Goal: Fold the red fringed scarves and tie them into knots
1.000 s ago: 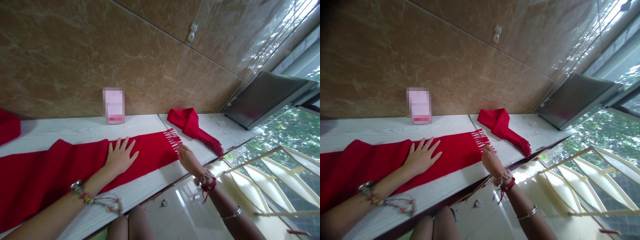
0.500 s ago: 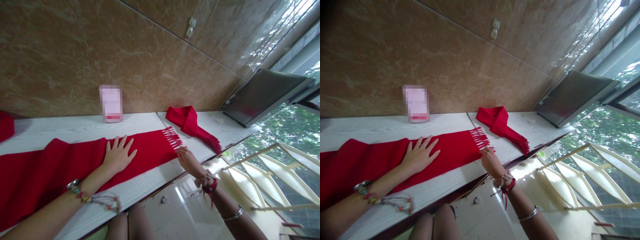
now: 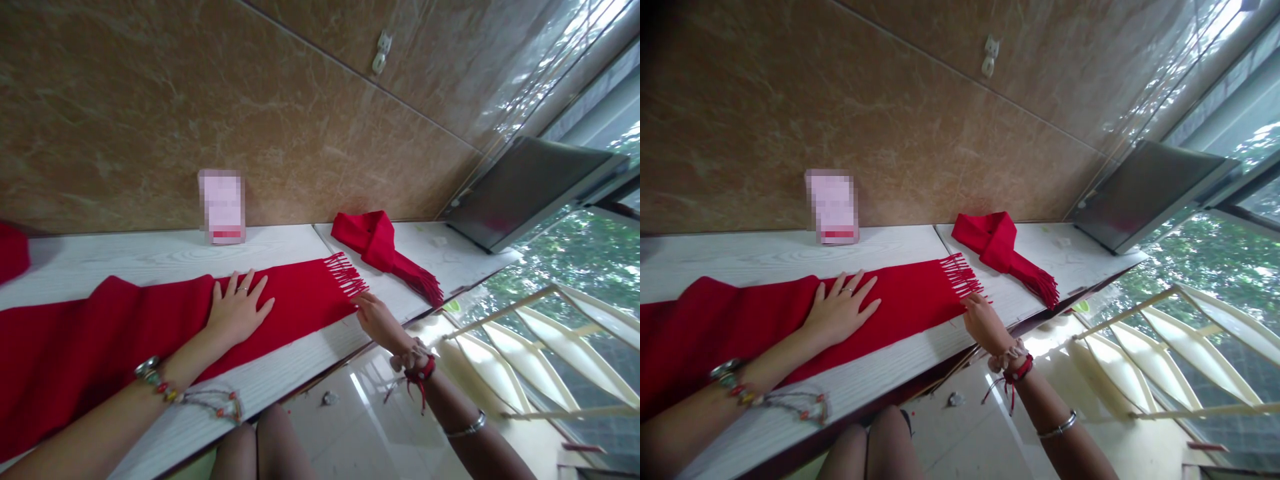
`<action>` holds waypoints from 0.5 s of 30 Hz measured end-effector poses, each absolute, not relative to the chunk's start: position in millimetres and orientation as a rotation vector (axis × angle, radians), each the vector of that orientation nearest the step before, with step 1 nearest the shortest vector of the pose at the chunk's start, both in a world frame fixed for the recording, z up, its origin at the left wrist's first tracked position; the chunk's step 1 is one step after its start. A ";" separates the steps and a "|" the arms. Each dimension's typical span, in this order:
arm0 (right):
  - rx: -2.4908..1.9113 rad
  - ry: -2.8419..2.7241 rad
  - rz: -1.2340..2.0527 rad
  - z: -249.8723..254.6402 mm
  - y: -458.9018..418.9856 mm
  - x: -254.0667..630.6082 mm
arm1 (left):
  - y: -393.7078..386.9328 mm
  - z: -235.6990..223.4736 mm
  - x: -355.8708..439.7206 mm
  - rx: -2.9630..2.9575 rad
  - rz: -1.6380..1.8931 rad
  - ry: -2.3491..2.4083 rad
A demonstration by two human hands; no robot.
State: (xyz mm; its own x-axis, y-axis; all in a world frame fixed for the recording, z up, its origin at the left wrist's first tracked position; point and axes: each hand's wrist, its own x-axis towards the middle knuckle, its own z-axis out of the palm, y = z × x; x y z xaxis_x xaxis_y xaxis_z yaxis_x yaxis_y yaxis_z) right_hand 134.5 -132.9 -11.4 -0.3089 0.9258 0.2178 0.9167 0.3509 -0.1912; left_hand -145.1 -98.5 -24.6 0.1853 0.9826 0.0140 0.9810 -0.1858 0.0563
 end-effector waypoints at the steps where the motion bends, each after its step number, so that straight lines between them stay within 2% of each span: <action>1: -1.649 -2.343 0.043 -13.2 -132.0 132.9 | -98.7 -24.1 -145.1 2.397 0.070 1.982; 8: -1.914 -2.299 -0.119 -4.3 -115.1 159.6 | -98.9 -23.9 -144.9 2.398 0.085 1.983; 15: -1.709 -2.388 -0.005 -8.3 -128.2 136.6 | -98.7 -21.8 -144.1 2.395 0.024 1.998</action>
State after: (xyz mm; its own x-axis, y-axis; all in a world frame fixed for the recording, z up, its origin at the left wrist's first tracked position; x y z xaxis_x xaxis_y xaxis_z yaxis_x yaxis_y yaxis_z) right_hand 136.6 -128.2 -8.3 -0.3085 0.9363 0.1677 0.9370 0.3295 -0.1160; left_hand -144.1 -98.7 -21.8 0.1793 0.9838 -0.0024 0.9835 -0.1791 0.0268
